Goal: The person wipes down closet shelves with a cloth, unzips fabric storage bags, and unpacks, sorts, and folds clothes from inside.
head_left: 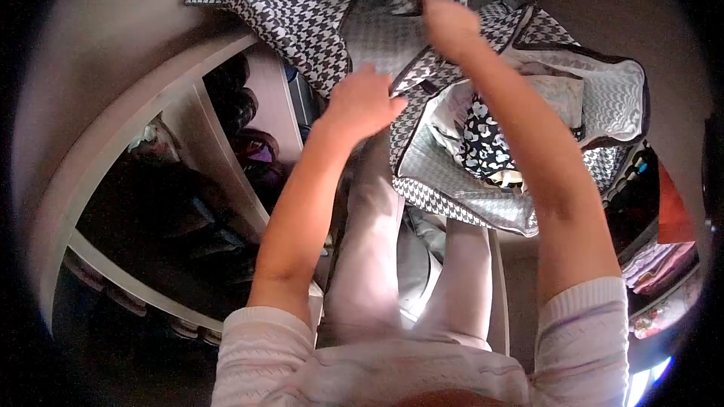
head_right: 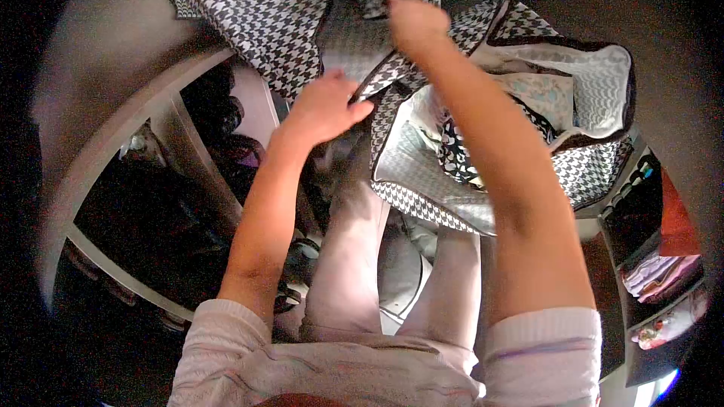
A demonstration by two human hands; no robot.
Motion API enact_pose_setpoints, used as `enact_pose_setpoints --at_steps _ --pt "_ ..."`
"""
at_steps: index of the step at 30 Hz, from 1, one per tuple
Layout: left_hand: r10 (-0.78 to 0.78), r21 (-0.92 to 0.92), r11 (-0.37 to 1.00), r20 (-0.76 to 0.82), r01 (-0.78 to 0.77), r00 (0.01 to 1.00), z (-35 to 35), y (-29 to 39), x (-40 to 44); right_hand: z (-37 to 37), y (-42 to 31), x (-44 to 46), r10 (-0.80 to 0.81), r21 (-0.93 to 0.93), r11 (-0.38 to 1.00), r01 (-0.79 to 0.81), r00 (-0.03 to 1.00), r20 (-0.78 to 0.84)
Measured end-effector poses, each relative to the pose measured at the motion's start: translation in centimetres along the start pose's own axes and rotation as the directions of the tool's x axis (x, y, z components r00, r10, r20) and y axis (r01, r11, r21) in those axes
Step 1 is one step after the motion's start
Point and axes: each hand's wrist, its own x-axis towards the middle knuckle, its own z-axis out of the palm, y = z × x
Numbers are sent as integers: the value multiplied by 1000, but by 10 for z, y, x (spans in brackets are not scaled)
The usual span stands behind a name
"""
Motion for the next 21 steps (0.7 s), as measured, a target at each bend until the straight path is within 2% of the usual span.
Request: enact_pose_setpoints --at_steps 1,3,4,5,6,7,9,10,12,14,15,16,19,20,21 --pt "13 -65 998 -69 -18 998 9 -17 12 -9 15 5 97 40 995 -94 990 -106" --pt "-116 -360 931 -113 68 987 -16 -21 28 -41 34 1 161 329 944 -40 922 -351" --pt "-134 -425 903 -147 59 980 -19 -29 40 -53 43 -1 265 589 808 -27 909 -323" --pt "-151 -488 872 -179 46 972 -22 -36 54 -45 57 7 286 738 658 148 858 -427" --pt "-124 -500 865 -126 45 984 -30 -38 64 -66 45 -7 349 847 515 132 870 -348" --pt "-82 -305 952 -133 37 988 -34 -37 72 -88 33 -23 398 928 355 114 880 -260" --pt "-54 24 998 90 52 994 -49 -19 86 -112 18 -41 411 961 214 175 876 -251" --pt "-61 160 986 63 50 996 -54 -8 91 -116 17 -44 416 968 138 208 875 -247" --pt "-65 422 905 4 57 998 -62 8 100 -114 26 -44 418 968 133 213 873 -250" --pt "157 430 903 -290 -18 944 -68 8 112 -108 40 -44 398 969 112 222 883 -248" --pt "263 441 896 -422 -57 868 -71 8 118 -103 49 -44 377 970 91 227 893 -245" --pt "348 337 923 -522 -186 779 -75 6 122 -99 57 -44 356 970 72 233 902 -244" --pt "287 392 909 -339 -143 896 -69 -21 162 -94 70 -41 324 965 51 258 910 -260" --pt "27 534 840 -222 98 975 -75 -14 151 -95 74 -40 332 963 62 261 905 -267" --pt "-148 651 725 -171 224 974 -81 -14 149 -95 77 -38 342 962 72 262 900 -271"
